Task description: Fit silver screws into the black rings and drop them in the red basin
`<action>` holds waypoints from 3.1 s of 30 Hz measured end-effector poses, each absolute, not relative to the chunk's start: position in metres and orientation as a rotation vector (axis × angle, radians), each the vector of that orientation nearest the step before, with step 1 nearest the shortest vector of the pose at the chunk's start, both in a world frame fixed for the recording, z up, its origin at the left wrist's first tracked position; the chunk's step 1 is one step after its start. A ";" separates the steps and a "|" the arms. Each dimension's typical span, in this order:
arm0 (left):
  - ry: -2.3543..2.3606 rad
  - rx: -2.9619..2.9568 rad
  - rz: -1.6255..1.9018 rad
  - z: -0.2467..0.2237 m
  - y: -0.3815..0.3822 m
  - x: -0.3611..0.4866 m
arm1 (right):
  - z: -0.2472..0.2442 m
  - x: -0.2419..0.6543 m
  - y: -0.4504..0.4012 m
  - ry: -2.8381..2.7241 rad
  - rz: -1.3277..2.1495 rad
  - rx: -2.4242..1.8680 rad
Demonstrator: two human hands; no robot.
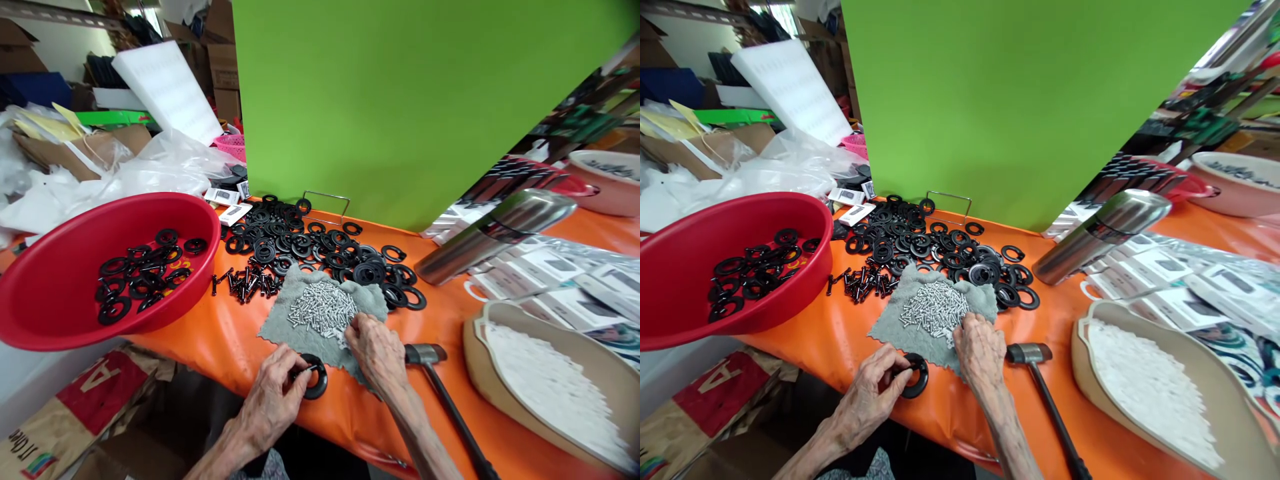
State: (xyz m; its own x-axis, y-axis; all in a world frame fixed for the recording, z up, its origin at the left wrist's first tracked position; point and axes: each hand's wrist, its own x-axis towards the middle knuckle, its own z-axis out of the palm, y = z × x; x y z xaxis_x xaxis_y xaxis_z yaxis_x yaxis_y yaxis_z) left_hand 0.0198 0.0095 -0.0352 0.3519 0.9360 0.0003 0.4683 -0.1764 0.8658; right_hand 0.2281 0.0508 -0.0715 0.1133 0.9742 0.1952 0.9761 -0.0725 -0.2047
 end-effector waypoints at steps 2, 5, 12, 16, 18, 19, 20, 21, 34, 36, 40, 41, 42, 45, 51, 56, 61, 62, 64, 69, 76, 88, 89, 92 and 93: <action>1.227 1.765 0.744 -0.032 0.010 0.020 | -0.071 0.227 0.050 -1.918 -0.035 -2.131; 1.207 1.645 0.767 -0.028 0.012 0.019 | -0.070 0.229 0.049 -1.931 -0.025 -2.087; 1.067 1.156 0.735 -0.031 0.016 0.013 | -0.049 0.231 0.035 -1.929 0.195 -1.866; 1.048 1.102 0.740 -0.027 0.016 0.013 | -0.025 0.218 0.013 -1.876 0.563 -1.731; 1.041 1.103 0.737 -0.025 0.016 0.013 | -0.013 0.210 0.003 -1.744 0.827 -1.683; 1.036 1.105 0.736 -0.024 0.016 0.014 | -0.007 0.206 0.000 -1.674 0.941 -1.663; 1.036 1.114 0.731 -0.023 0.016 0.014 | -0.003 0.203 -0.002 -1.624 1.031 -1.647; 1.042 1.130 0.727 -0.023 0.016 0.014 | 0.000 0.201 -0.003 -1.603 1.086 -1.643; 1.194 1.593 0.743 -0.019 0.014 0.014 | -0.012 0.197 -0.004 -1.878 0.918 -1.592; 1.190 1.640 0.753 -0.020 0.014 0.014 | -0.018 0.194 -0.008 -1.928 0.745 -1.586; 1.171 1.755 0.791 -0.022 0.011 0.014 | -0.024 0.187 -0.014 -2.007 0.453 -1.529; 1.167 1.785 0.806 -0.023 0.011 0.014 | -0.024 0.185 -0.015 -2.022 0.409 -1.505; 1.164 1.810 0.821 -0.024 0.010 0.015 | -0.024 0.184 -0.015 -2.029 0.371 -1.486; 1.156 1.852 0.862 -0.025 0.010 0.016 | -0.028 0.183 -0.014 -2.020 0.293 -1.458; 1.136 1.857 0.914 -0.026 0.014 0.014 | -0.038 0.177 -0.013 -1.956 0.262 -1.450; 1.235 1.726 0.839 -0.024 0.013 0.013 | -0.039 0.182 -0.020 -1.894 0.359 -1.495; 1.178 1.309 0.770 -0.026 0.013 0.012 | -0.047 0.206 -0.011 -1.887 0.382 -1.633; 1.145 1.237 0.771 -0.027 0.013 0.012 | -0.048 0.210 -0.007 -1.897 0.359 -1.637; 1.104 1.152 0.779 -0.026 0.012 0.012 | -0.048 0.212 -0.002 -1.888 0.311 -1.644; 1.059 1.083 0.817 -0.021 0.009 0.014 | -0.040 0.191 -0.014 -1.751 0.553 -1.557; 1.043 0.989 0.845 -0.025 0.004 0.018 | -0.049 0.161 -0.034 -1.424 1.093 -1.370; 1.131 1.369 0.777 -0.018 -0.003 0.000 | -0.053 0.177 -0.048 -1.436 1.246 -1.463; 1.133 1.378 0.768 -0.017 -0.003 -0.001 | -0.054 0.178 -0.048 -1.427 1.263 -1.468; 1.131 1.392 0.750 -0.017 -0.003 -0.003 | -0.056 0.175 -0.050 -1.414 1.272 -1.477; 1.134 1.401 0.746 -0.017 -0.004 -0.004 | -0.056 0.173 -0.050 -1.408 1.266 -1.477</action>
